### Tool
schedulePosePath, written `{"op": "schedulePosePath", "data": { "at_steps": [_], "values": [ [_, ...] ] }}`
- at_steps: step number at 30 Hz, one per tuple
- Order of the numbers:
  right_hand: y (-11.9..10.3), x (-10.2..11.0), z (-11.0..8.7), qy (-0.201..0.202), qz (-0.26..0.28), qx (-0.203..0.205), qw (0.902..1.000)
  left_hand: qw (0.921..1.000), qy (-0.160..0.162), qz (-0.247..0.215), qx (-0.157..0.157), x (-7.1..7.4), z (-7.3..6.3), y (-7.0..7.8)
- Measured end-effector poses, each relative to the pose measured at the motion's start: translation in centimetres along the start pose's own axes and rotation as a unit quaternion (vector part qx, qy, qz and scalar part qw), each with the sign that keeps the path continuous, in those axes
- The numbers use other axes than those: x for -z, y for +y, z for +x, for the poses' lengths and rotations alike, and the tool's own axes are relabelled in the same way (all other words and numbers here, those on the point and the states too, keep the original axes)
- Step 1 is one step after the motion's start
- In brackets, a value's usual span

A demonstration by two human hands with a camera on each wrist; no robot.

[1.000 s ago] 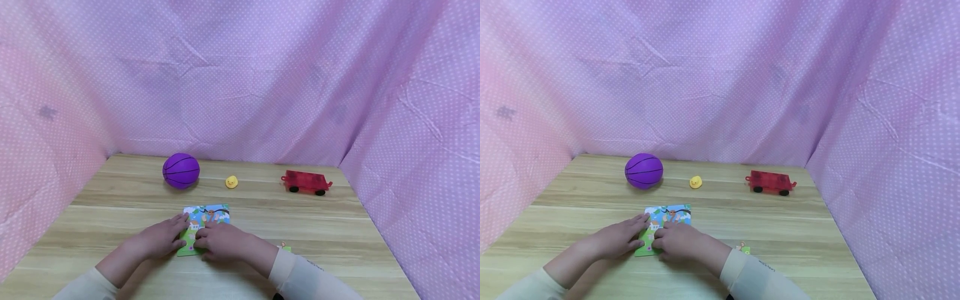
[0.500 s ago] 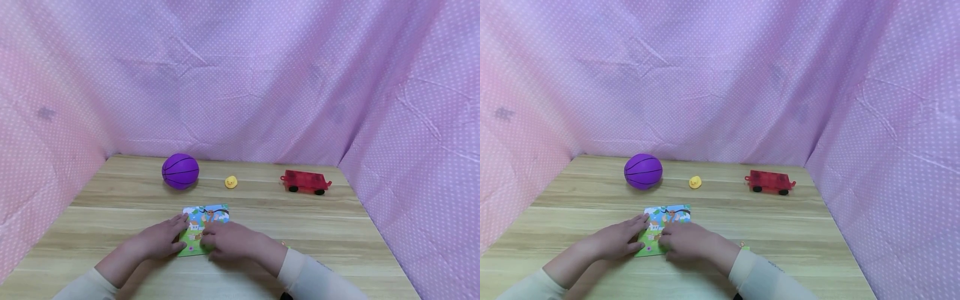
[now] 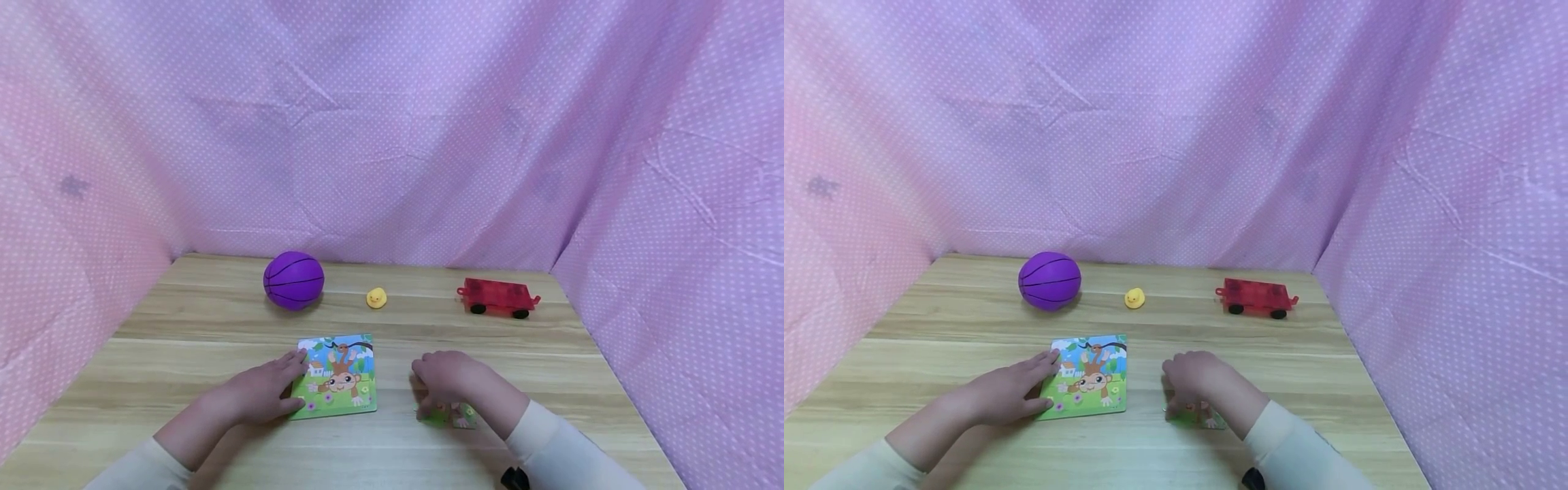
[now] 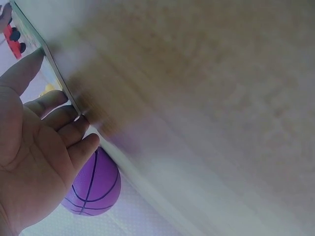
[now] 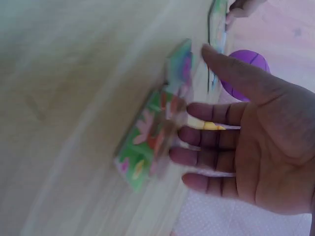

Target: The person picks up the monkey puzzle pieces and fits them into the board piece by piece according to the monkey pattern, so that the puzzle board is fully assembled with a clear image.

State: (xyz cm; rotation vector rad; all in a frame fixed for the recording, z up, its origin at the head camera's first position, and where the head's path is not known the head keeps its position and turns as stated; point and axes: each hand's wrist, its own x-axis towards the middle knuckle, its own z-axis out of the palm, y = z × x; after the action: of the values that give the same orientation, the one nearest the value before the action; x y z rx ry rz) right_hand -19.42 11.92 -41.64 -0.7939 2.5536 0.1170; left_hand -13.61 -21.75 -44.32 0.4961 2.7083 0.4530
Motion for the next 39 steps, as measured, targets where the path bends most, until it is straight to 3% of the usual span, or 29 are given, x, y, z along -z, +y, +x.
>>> {"op": "schedulePosePath", "data": {
  "at_steps": [9,18,25,28,39],
  "values": [
    [-0.7,-0.7,0.0,0.008,-0.02,0.026,0.9994,0.9999,-0.004,0.0,0.013,0.1,0.1,-0.1],
    [-1.6,-0.1,0.7,0.008,0.046,0.045,0.9979,0.9999,-0.001,0.002,0.012,0.0,0.1,0.0],
    [-2.6,1.0,1.9,0.061,0.072,0.113,0.9892,0.9999,-0.001,-0.002,0.011,0.0,0.1,0.0],
    [-3.1,1.7,2.3,0.065,0.073,0.138,0.9856,1.0,0.001,-0.001,0.01,-0.1,0.1,0.0],
    [-6.1,2.7,4.6,0.12,0.037,0.224,0.9665,1.0,0.007,-0.002,0.002,-0.1,-0.1,-0.2]
  ]
}}
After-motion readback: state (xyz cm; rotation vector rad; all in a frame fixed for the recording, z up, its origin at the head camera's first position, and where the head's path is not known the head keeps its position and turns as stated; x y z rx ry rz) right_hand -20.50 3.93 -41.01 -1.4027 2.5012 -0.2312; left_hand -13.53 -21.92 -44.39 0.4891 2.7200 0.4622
